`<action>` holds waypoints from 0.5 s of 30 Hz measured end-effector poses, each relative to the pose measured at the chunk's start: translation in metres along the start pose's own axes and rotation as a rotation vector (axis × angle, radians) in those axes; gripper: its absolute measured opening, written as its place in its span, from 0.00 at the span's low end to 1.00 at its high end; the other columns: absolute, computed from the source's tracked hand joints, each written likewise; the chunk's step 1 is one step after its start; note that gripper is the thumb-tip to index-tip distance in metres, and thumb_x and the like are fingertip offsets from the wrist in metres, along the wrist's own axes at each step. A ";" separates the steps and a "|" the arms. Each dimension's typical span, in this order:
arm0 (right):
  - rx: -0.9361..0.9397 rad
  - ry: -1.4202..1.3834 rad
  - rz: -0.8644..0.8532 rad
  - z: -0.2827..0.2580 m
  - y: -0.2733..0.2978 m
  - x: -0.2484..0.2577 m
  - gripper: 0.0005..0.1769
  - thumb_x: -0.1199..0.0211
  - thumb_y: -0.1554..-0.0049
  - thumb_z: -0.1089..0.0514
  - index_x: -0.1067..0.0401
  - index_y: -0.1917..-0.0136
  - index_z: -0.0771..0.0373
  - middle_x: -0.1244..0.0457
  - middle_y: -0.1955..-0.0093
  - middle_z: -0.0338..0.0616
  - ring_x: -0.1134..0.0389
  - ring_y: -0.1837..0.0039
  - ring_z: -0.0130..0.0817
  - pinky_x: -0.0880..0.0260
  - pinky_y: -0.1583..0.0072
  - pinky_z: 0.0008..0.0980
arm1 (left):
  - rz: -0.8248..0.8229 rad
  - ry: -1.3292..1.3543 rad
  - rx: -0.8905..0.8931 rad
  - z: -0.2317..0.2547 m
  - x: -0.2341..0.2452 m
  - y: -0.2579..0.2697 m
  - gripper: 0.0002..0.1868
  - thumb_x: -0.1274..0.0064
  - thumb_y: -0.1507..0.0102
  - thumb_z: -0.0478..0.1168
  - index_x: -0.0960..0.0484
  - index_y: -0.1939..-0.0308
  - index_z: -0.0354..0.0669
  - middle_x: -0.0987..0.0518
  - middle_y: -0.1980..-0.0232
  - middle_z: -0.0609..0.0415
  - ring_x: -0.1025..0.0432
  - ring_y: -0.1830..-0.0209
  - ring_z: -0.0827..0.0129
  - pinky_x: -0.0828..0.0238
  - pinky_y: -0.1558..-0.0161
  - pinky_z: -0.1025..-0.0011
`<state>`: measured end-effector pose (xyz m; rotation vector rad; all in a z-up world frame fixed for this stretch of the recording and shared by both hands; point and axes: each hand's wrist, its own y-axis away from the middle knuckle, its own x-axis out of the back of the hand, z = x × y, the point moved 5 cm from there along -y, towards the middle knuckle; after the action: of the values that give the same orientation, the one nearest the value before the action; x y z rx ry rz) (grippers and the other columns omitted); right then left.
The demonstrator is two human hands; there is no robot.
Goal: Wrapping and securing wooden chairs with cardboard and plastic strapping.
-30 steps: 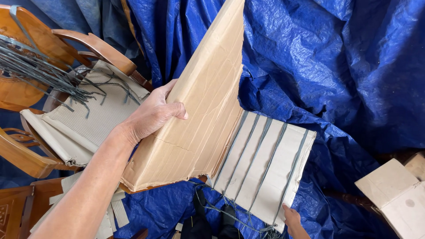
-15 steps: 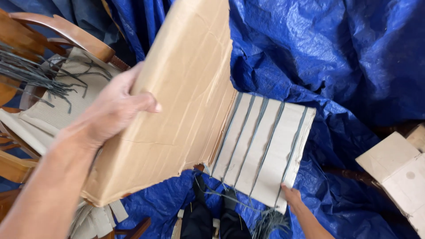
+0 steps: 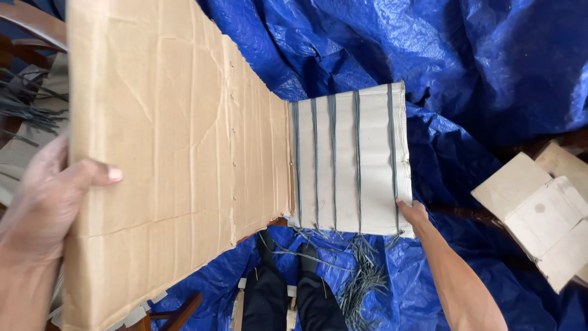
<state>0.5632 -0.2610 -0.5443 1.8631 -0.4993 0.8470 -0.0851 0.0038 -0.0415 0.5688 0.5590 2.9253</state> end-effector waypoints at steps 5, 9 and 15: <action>-0.001 -0.123 -0.026 0.024 -0.026 -0.014 0.39 0.33 0.44 0.38 0.28 0.33 0.72 0.32 0.36 0.62 0.30 0.34 0.53 0.32 0.35 0.47 | -0.071 0.137 -0.063 0.015 -0.028 0.010 0.55 0.45 0.53 0.40 0.40 0.20 0.35 0.27 0.41 0.20 0.30 0.37 0.34 0.33 0.42 0.36; 0.042 -0.195 -0.035 0.029 -0.033 -0.007 0.42 0.30 0.45 0.41 0.35 0.28 0.72 0.35 0.34 0.62 0.33 0.33 0.53 0.35 0.34 0.46 | -0.081 0.121 -0.052 0.045 -0.055 0.023 0.56 0.45 0.59 0.42 0.41 0.23 0.44 0.27 0.38 0.32 0.32 0.34 0.41 0.35 0.39 0.42; 0.040 -0.103 0.029 0.026 -0.016 0.007 0.45 0.33 0.45 0.41 0.38 0.23 0.69 0.35 0.31 0.64 0.35 0.30 0.59 0.36 0.30 0.50 | -0.097 0.118 -0.003 0.052 -0.073 0.030 0.54 0.46 0.59 0.43 0.40 0.26 0.46 0.25 0.40 0.35 0.29 0.37 0.45 0.34 0.40 0.47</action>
<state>0.5870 -0.2773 -0.5560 1.9473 -0.5784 0.7874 0.0013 -0.0190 -0.0103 0.3599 0.5779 2.8803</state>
